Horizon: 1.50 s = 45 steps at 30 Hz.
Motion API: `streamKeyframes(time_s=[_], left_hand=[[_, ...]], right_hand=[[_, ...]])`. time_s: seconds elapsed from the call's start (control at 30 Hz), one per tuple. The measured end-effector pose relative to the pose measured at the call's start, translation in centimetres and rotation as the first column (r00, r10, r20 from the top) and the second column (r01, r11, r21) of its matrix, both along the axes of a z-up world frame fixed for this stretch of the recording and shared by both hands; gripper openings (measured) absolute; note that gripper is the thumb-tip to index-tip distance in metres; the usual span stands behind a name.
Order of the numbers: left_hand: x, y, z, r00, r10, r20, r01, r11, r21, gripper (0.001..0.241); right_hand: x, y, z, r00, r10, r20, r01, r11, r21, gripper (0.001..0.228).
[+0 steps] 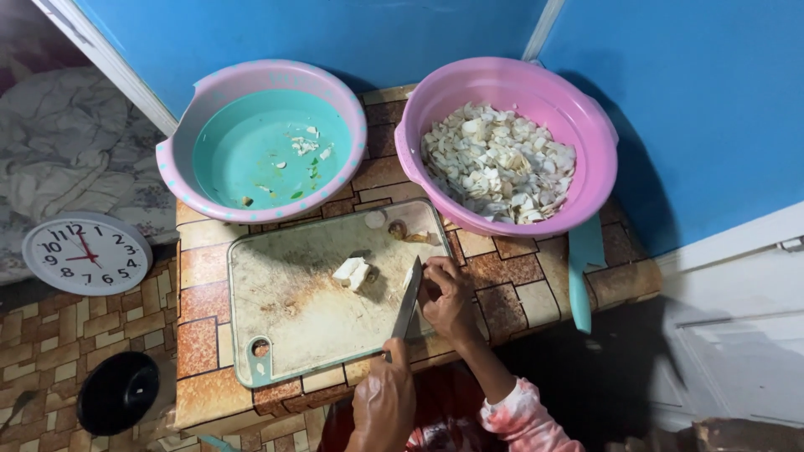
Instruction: Dicing cloves of garlic on a wooden cutting board using a knife.
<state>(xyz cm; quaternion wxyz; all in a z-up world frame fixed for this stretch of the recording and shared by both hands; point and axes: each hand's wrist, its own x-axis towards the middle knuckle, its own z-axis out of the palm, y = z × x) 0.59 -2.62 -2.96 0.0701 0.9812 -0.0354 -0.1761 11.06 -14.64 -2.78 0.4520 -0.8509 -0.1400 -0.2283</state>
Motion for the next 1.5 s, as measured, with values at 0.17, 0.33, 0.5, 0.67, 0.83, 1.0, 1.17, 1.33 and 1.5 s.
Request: streamKeyframes(time_s=[0.17, 0.33, 0.5, 0.67, 0.83, 1.0, 1.17, 1.33, 1.5], left_hand=[[0.8, -0.1, -0.6, 0.977, -0.088, 0.194, 0.058, 0.986, 0.154, 0.03], [2.0, -0.3, -1.7, 0.99, -0.035, 0.139, 0.03, 0.999, 0.042, 0.035], [3.1, 0.7, -3.2, 0.939, -0.232, 0.253, 0.227, 0.973, 0.05, 0.048], [0.7, 2.1, 1.0, 0.998, -0.026, 0.056, 0.043, 0.942, -0.334, 0.022], [-0.7, 2.9, 2.3, 0.981, -0.063, -0.185, 0.019, 0.972, -0.234, 0.034], [-0.2, 2.7, 1.4, 0.975, -0.207, 0.076, 0.205, 0.978, 0.027, 0.029], [1.2, 2.9, -0.9, 0.977, -0.192, 0.092, 0.198, 0.979, -0.058, 0.033], [1.4, 3.2, -1.8, 0.986, -0.159, 0.055, 0.166, 0.965, -0.201, 0.05], [0.5, 2.9, 3.5, 0.986, -0.036, -0.163, -0.016, 0.952, -0.307, 0.021]], right_hand=[[0.2, -0.3, -0.7, 0.999, -0.024, 0.043, 0.026, 0.999, -0.043, 0.009], [0.2, -0.6, -2.0, 0.999, -0.038, 0.016, 0.039, 0.995, -0.088, 0.015], [0.1, -0.4, -1.3, 0.995, -0.047, 0.091, 0.057, 0.993, -0.106, 0.006], [0.2, -0.3, -0.7, 0.996, -0.049, 0.075, 0.055, 0.995, -0.084, 0.008], [0.2, 0.0, 0.0, 0.993, -0.023, 0.113, 0.028, 0.999, -0.039, 0.012], [0.2, 0.1, 0.4, 0.996, -0.015, 0.084, 0.02, 0.998, -0.062, 0.012], [0.2, 0.2, 1.4, 0.997, 0.003, 0.082, 0.002, 0.998, -0.063, 0.011], [0.0, 0.2, 0.9, 0.999, 0.011, 0.045, -0.01, 0.999, -0.032, 0.008], [0.0, -0.1, -0.5, 1.0, -0.016, -0.003, 0.016, 0.999, -0.033, 0.013]])
